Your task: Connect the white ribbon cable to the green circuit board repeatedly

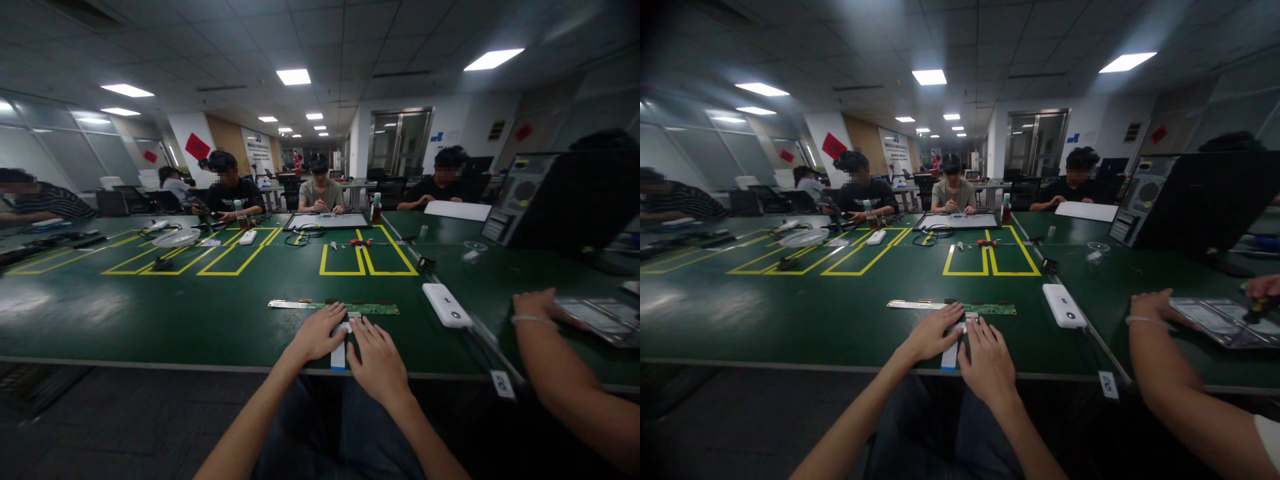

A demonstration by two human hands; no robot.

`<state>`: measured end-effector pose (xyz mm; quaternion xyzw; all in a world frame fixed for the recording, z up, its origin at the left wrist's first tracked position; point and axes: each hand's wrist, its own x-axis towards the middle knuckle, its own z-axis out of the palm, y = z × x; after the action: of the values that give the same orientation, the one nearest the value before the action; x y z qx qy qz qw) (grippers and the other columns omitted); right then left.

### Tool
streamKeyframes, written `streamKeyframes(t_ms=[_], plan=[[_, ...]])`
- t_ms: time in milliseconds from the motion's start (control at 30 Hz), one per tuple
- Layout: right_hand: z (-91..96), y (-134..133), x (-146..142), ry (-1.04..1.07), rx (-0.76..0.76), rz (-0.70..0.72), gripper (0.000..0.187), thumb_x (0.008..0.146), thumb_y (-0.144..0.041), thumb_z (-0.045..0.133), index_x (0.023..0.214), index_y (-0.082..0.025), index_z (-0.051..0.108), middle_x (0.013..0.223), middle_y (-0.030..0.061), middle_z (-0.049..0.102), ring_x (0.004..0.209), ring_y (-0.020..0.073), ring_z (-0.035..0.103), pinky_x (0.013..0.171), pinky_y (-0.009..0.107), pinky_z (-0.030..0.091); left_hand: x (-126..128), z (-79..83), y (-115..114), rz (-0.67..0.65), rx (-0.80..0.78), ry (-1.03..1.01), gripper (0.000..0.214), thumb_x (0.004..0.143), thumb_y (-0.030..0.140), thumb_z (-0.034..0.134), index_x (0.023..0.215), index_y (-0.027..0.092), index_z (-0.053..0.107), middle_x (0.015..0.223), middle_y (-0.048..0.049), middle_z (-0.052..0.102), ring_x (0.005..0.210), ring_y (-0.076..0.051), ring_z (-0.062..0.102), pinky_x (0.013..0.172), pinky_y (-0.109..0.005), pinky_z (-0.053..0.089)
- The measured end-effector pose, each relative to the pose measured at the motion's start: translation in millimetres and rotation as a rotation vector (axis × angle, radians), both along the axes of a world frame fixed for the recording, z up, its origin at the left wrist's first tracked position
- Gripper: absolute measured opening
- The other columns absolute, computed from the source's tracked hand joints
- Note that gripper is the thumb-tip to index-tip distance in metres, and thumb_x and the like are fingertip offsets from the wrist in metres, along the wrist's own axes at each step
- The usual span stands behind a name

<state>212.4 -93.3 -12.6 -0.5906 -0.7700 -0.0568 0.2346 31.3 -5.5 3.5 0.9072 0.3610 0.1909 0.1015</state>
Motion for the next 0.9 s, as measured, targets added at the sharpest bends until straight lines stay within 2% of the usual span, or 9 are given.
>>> streamKeyframes(t_ms=[200, 333, 900], plan=[[0.2, -0.2, 0.1, -0.001, -0.004, 0.005, 0.050, 0.101, -0.029, 0.045, 0.149, -0.017, 0.054, 0.154, 0.0080, 0.054, 0.148, 0.0254, 0.042, 0.122, 0.044, 0.031, -1.3, -0.8, 1.8, 0.007, 0.023, 0.029, 0.056, 0.102, 0.042, 0.048, 0.153, 0.019, 0.051, 0.161, -0.0071, 0.047, 0.157, -0.029, 0.028, 0.131, -0.052, 0.019], [1.0, -1.0, -0.1, -0.001, -0.012, 0.006, 0.050, 0.102, -0.029, 0.044, 0.149, -0.018, 0.054, 0.154, 0.0072, 0.054, 0.148, 0.0259, 0.042, 0.121, 0.044, 0.030, -2.0, 0.2, 1.4, 0.005, 0.000, 0.037, 0.056, 0.103, 0.042, 0.046, 0.154, 0.019, 0.050, 0.163, -0.0072, 0.044, 0.157, -0.028, 0.029, 0.130, -0.050, 0.022], [7.3, 0.4, -2.5, -0.004, -0.061, -0.037, 0.051, 0.101, -0.030, 0.046, 0.150, -0.020, 0.055, 0.154, 0.0060, 0.055, 0.147, 0.0257, 0.042, 0.118, 0.043, 0.034, -1.3, 1.5, 3.9, 0.007, 0.002, 0.021, 0.052, 0.103, 0.041, 0.045, 0.151, 0.022, 0.055, 0.159, -0.0062, 0.050, 0.154, -0.029, 0.036, 0.128, -0.052, 0.027]])
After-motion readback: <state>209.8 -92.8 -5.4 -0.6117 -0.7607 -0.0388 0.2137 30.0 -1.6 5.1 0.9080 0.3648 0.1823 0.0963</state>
